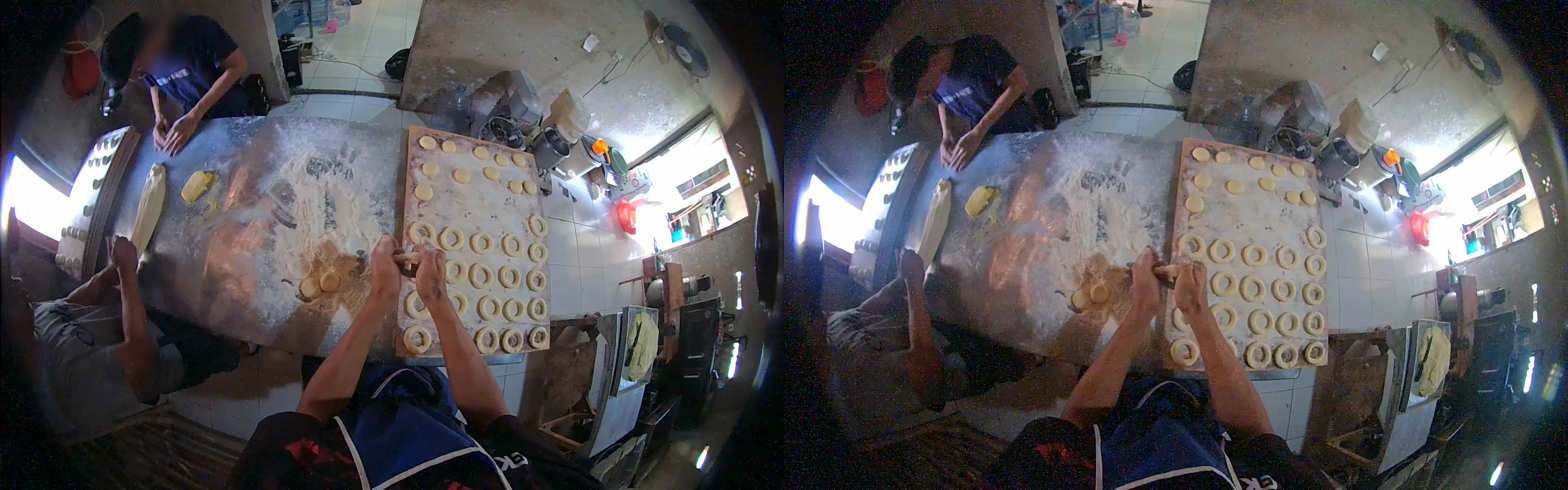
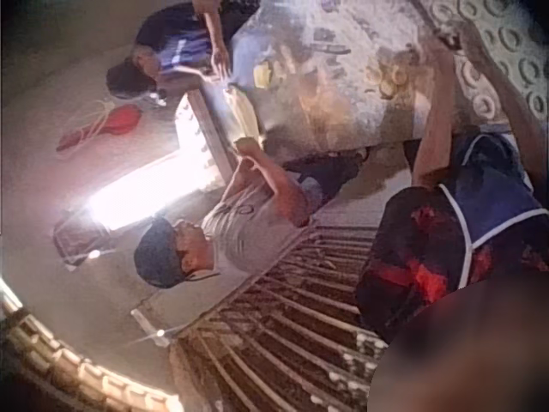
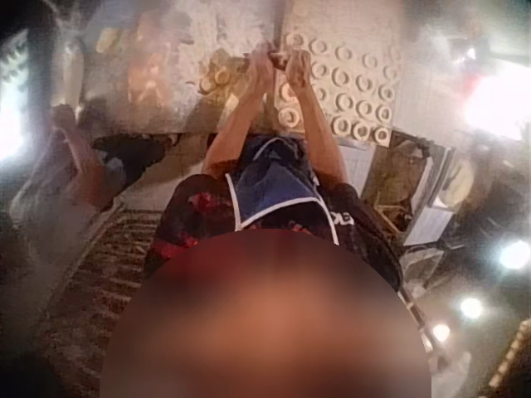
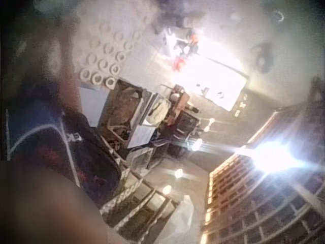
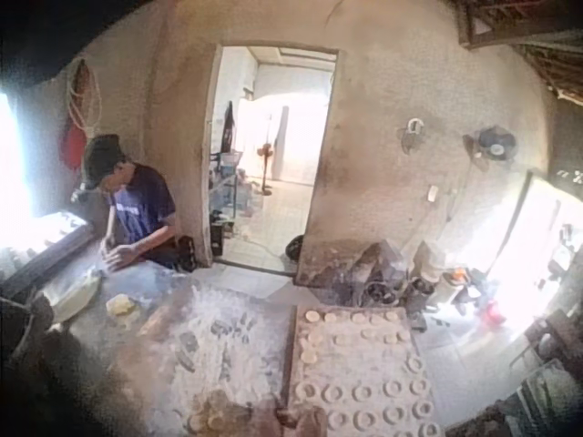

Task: The person shapes small dough pieces into ring-like forms by hand and places them onto a wooden board. Another person rolls out dough nearby on the same table.

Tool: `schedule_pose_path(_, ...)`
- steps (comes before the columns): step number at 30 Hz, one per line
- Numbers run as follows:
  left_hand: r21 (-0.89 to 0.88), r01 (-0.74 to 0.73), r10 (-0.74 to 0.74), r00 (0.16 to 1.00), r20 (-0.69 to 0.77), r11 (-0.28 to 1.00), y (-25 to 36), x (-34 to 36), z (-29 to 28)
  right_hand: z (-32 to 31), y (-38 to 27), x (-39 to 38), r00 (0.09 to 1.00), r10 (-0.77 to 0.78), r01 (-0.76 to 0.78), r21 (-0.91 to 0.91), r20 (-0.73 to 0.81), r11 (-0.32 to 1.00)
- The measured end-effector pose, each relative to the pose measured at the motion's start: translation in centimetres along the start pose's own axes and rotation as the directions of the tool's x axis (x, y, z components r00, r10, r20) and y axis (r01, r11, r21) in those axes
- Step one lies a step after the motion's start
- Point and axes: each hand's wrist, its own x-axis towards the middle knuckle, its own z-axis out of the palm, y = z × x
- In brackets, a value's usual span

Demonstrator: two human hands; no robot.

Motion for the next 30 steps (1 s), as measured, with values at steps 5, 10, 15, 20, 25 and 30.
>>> schedule_pose_path(5,0.368,-0.121,0.096,0.992,0.085,0.922,-1.5,-0.3,3.3,-3.6,2.4,0.9,0.979,0.168,-0.186,0.168,0.12,0.968)
schedule_pose_path(10,0.494,-0.231,0.14,0.967,0.214,0.838,-4.5,0.7,6.8,-7.4,4.9,2.5,0.98,0.153,-0.159,0.038,0.128,0.987)
schedule_pose_path(15,-0.073,0.232,-0.233,0.972,-0.002,0.97,-8.6,2.5,10.9,-11.4,8.2,4.0,0.988,0.149,-0.152,0.094,0.035,0.984)
schedule_pose_path(20,0.485,-0.138,0.083,0.988,0.134,0.863,-11.3,3.9,13.4,-14.5,10.9,5.2,0.999,-0.036,0.037,-0.03,0.034,0.999)
schedule_pose_path(25,0.513,-0.167,0.09,0.981,0.172,0.842,-11.6,4.6,17.2,-17.4,12.4,6.7,0.989,0.017,-0.005,-0.08,0.148,0.997)
schedule_pose_path(30,-0.189,0.19,-0.121,0.938,0.324,0.964,-12.1,5.1,19.2,-19.7,12.9,6.7,0.997,0.01,-0.009,-0.006,0.077,1.0)
